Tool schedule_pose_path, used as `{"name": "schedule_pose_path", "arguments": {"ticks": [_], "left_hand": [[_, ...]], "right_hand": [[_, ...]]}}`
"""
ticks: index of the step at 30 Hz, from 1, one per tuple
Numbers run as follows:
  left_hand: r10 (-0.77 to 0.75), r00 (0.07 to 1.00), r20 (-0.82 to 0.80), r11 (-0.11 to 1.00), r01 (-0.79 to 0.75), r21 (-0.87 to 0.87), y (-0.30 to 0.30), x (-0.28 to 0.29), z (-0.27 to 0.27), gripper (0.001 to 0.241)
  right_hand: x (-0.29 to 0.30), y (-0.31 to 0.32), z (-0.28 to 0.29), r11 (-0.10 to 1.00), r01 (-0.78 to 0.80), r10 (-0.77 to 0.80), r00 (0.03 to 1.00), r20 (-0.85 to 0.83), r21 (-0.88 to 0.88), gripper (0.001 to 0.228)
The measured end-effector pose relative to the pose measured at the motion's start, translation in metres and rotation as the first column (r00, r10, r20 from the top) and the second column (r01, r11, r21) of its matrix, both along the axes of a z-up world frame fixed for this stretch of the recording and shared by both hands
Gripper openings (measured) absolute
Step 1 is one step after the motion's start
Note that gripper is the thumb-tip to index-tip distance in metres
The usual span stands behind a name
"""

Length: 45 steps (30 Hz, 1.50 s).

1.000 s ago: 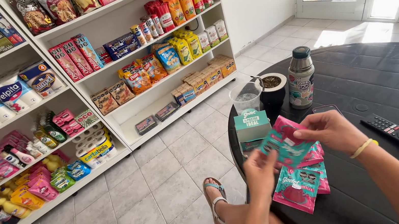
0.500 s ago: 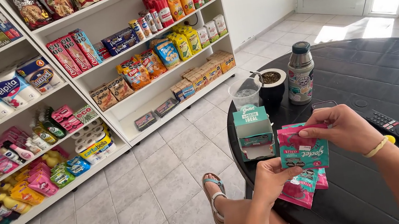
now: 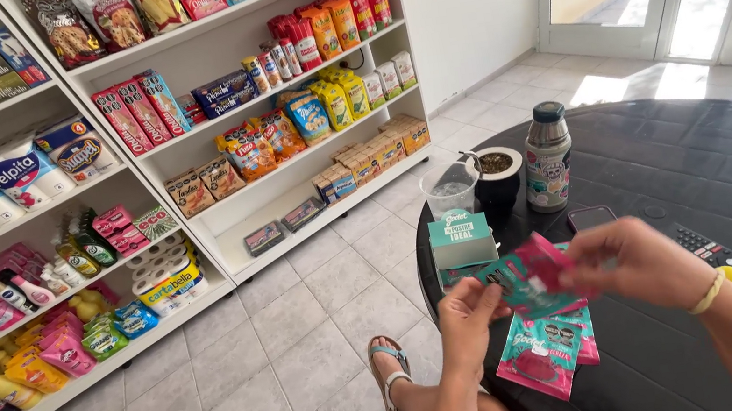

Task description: Organizing small pink packets by placing them into a small cardboard box on a table.

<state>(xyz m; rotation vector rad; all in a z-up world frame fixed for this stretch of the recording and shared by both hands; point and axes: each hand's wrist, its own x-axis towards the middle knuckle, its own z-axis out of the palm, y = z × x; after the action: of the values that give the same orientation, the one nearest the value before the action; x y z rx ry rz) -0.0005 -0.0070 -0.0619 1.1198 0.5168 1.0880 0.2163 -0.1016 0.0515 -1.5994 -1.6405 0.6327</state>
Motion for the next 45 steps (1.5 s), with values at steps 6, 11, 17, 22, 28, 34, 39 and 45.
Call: {"name": "schedule_pose_path", "arguments": {"ticks": [6, 11, 17, 22, 28, 34, 39, 45], "left_hand": [[0.362, 0.889, -0.281, 0.777, -0.121, 0.618, -0.026, -0.023, 0.086, 0.011], [0.485, 0.850, -0.206, 0.459, -0.047, 0.887, -0.033, -0.008, 0.088, 0.010], [0.309, 0.856, -0.416, 0.867, -0.073, 0.493, -0.046, -0.022, 0.105, 0.054], [-0.034, 0.932, -0.361, 0.987, 0.088, 0.135, -0.047, -0.019, 0.091, 0.041], [0.098, 0.938, -0.332, 0.957, 0.003, 0.291, -0.050, -0.015, 0.099, 0.032], [0.082, 0.941, -0.328, 0.987, -0.030, 0.161, -0.043, -0.014, 0.089, 0.037], [0.341, 0.873, -0.348, 0.921, -0.237, 0.309, -0.021, -0.028, 0.079, 0.033], [0.662, 0.604, -0.444, 0.707, -0.306, 0.638, 0.009, -0.039, 0.014, 0.016]], "right_hand": [[-0.019, -0.005, 0.012, 0.977, -0.038, 0.037, 0.999, -0.010, -0.211, 0.037], [-0.011, 0.012, -0.020, 0.980, -0.129, 0.121, 0.991, -0.061, -0.153, 0.018], [-0.020, -0.001, 0.001, 0.988, -0.116, 0.090, 0.969, -0.231, -0.101, 0.017], [-0.028, -0.005, 0.017, 0.996, -0.041, -0.003, 0.883, -0.470, -0.085, 0.032], [-0.024, 0.001, 0.013, 0.993, -0.095, 0.034, 0.787, -0.615, -0.067, 0.046], [-0.031, 0.001, 0.017, 0.999, -0.016, -0.019, 0.749, -0.662, -0.047, 0.049], [-0.013, 0.007, 0.013, 0.973, 0.226, -0.216, 0.792, -0.571, -0.054, 0.045], [0.009, 0.028, -0.007, 0.959, 0.203, -0.282, 0.751, -0.597, -0.199, 0.045]]}}
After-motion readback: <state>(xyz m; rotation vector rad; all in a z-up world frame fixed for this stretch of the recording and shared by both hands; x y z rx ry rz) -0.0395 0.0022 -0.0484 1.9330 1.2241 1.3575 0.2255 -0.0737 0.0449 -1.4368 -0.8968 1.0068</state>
